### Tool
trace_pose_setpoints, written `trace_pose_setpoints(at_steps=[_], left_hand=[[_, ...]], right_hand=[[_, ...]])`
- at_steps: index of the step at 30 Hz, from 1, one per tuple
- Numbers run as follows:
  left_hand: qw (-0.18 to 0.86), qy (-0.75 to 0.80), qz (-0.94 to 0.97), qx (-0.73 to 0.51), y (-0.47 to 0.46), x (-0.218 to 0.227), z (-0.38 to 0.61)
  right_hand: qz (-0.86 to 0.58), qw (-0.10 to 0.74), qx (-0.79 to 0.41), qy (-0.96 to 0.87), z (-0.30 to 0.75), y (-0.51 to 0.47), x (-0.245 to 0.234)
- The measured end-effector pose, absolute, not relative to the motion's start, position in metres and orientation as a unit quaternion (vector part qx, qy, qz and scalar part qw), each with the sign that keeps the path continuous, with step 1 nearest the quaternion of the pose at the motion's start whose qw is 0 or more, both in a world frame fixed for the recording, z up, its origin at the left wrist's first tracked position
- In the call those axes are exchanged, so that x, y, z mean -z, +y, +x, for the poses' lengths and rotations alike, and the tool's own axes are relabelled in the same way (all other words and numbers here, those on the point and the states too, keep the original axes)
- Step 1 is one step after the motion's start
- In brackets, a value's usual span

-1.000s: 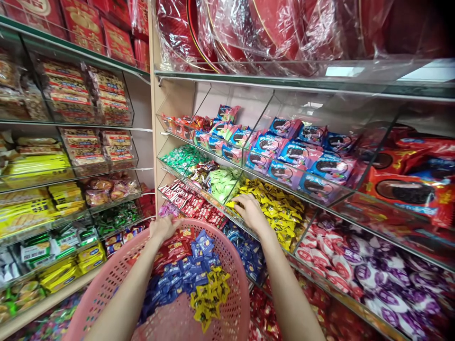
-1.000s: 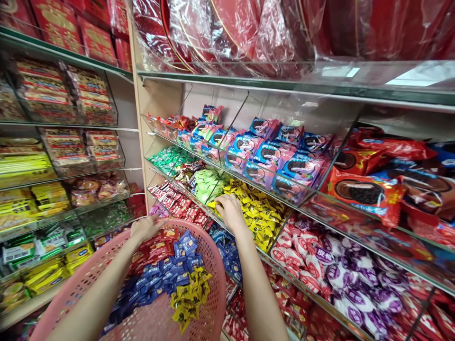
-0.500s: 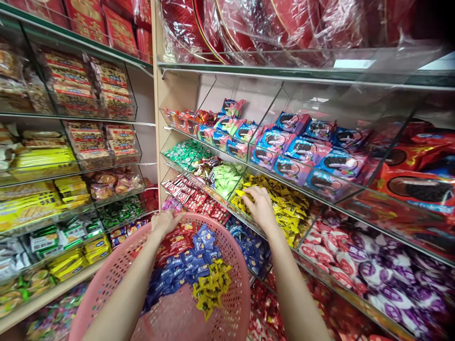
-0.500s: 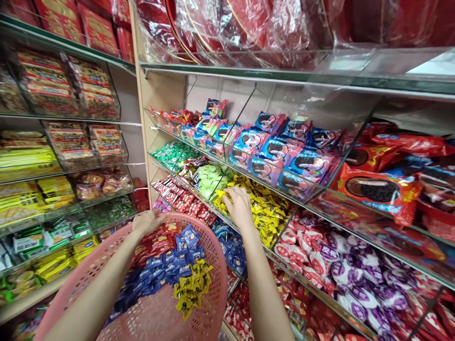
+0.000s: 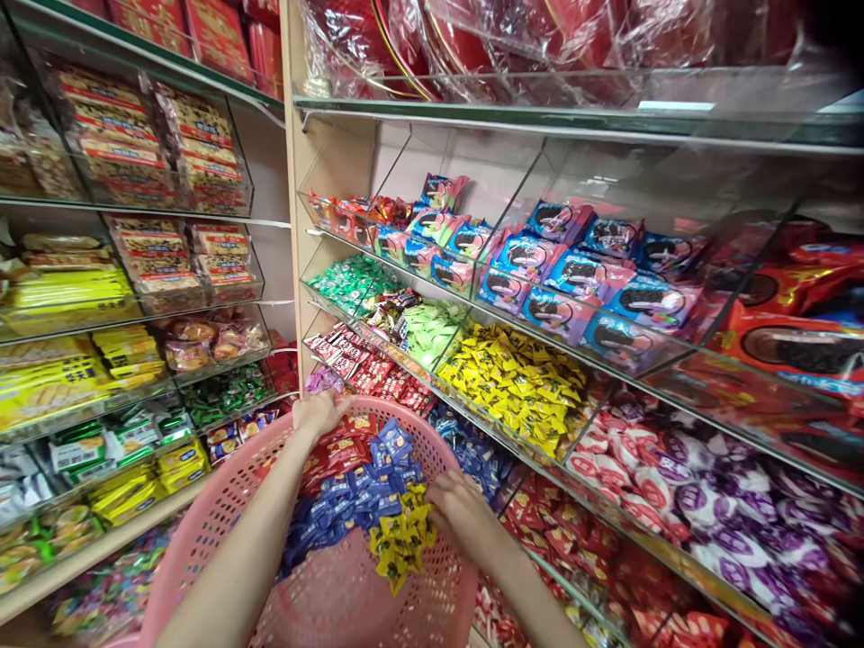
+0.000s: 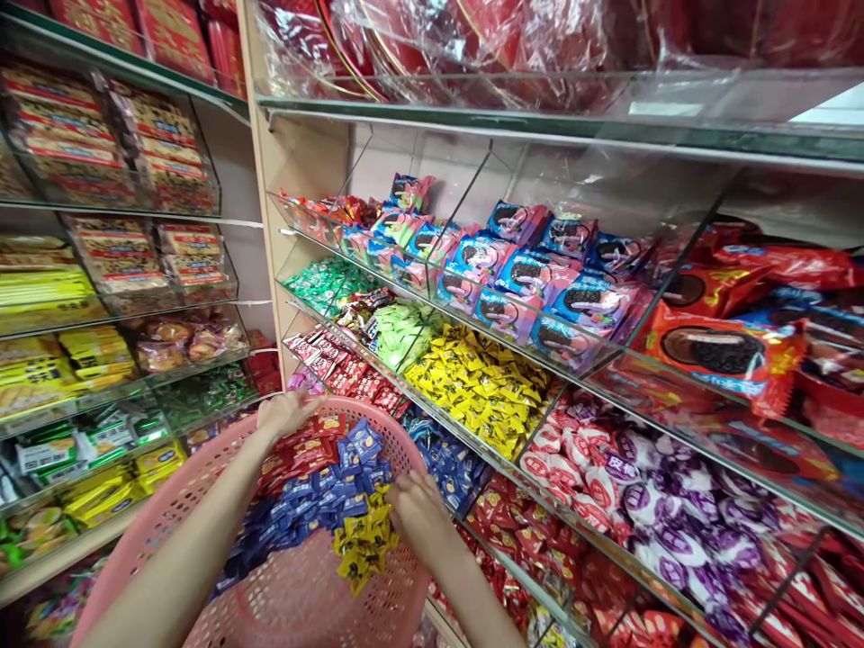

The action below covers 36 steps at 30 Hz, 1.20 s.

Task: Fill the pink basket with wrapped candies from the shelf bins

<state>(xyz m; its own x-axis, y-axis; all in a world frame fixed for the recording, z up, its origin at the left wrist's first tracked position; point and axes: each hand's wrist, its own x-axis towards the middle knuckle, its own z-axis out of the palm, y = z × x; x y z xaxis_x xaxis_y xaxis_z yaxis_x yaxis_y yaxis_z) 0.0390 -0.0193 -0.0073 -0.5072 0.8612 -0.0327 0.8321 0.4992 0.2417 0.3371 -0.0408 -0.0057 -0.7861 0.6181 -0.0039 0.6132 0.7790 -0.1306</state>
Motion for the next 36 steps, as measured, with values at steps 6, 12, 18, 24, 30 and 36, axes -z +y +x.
trace_pose_setpoints(at_steps=[6, 12, 18, 24, 30, 36], left_hand=[[0.063, 0.867, 0.485, -0.098, -0.021, 0.009, 0.038], [0.059, 0.869, 0.482, -0.098, -0.023, 0.013, 0.035], [0.064, 0.867, 0.485, -0.092, -0.023, 0.014, 0.034], [0.067, 0.866, 0.487, -0.093, -0.023, 0.011, 0.038], [0.065, 0.866, 0.485, -0.102, -0.022, 0.01, 0.041], [0.058, 0.862, 0.492, -0.108, -0.022, 0.011, 0.041]], right_hand=[[-0.321, -0.041, -0.062, -0.944, 0.341, -0.055, 0.016], [-0.346, -0.035, -0.036, -0.937, 0.333, -0.058, 0.023], [-0.354, -0.045, 0.008, -0.934, 0.323, -0.054, 0.041], [-0.363, -0.104, 0.074, -0.923, 0.313, -0.064, 0.044], [-0.37, -0.121, 0.039, -0.92, 0.314, -0.071, 0.025], [-0.346, 0.144, -0.025, -0.927, 0.332, -0.034, -0.076]])
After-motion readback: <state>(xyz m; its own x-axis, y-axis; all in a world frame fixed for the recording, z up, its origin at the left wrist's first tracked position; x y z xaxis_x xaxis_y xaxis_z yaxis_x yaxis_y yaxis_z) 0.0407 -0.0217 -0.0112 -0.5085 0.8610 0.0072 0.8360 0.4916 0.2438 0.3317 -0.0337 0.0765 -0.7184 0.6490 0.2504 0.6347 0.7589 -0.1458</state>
